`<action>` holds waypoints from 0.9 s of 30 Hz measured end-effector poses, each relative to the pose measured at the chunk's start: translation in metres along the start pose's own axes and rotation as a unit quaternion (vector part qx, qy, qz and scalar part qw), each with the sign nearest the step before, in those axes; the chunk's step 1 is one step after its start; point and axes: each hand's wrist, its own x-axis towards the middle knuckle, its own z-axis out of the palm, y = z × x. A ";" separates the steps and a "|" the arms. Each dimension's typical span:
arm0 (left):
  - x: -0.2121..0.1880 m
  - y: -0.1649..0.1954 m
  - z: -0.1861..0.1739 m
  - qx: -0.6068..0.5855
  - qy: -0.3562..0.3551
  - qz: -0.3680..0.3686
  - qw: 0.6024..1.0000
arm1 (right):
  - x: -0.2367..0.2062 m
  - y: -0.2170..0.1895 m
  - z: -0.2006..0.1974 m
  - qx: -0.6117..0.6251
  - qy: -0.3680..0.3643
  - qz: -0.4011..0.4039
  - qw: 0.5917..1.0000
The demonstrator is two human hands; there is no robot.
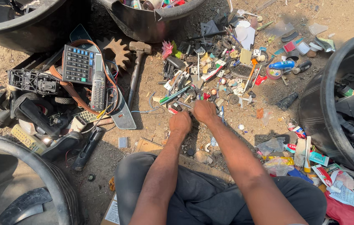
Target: The person sits on the ground and sorts through a large pile of mixed debris, picking up and discarding various items such as plastic wrappers, electronic components, and small tools. The person uses their hands to sift through the pile, occasionally picking up and examining items before placing them aside or into nearby containers.
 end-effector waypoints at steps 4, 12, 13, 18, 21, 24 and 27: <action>-0.001 0.002 0.005 0.007 -0.017 -0.010 1.000 | -0.038 0.046 0.014 0.161 0.018 0.054 0.985; -0.017 0.022 -0.022 -0.085 0.027 0.062 0.994 | -0.107 0.086 0.050 0.604 0.014 0.216 0.767; -0.020 0.024 -0.028 -0.121 0.044 0.070 0.989 | -0.112 0.081 0.049 0.532 0.079 0.172 0.826; -0.053 0.025 -0.034 -0.396 -0.048 0.022 0.917 | -0.132 0.056 0.025 0.796 -0.013 0.204 0.569; -0.077 0.026 -0.023 -0.335 -0.123 0.120 0.926 | -0.145 0.047 0.014 0.756 0.029 0.185 0.628; -0.094 0.030 -0.017 -0.424 -0.123 0.025 0.897 | -0.158 0.050 0.013 0.743 0.117 0.162 0.639; -0.098 0.041 -0.025 -0.608 -0.137 -0.143 0.769 | -0.172 0.058 0.019 0.870 0.100 0.113 0.469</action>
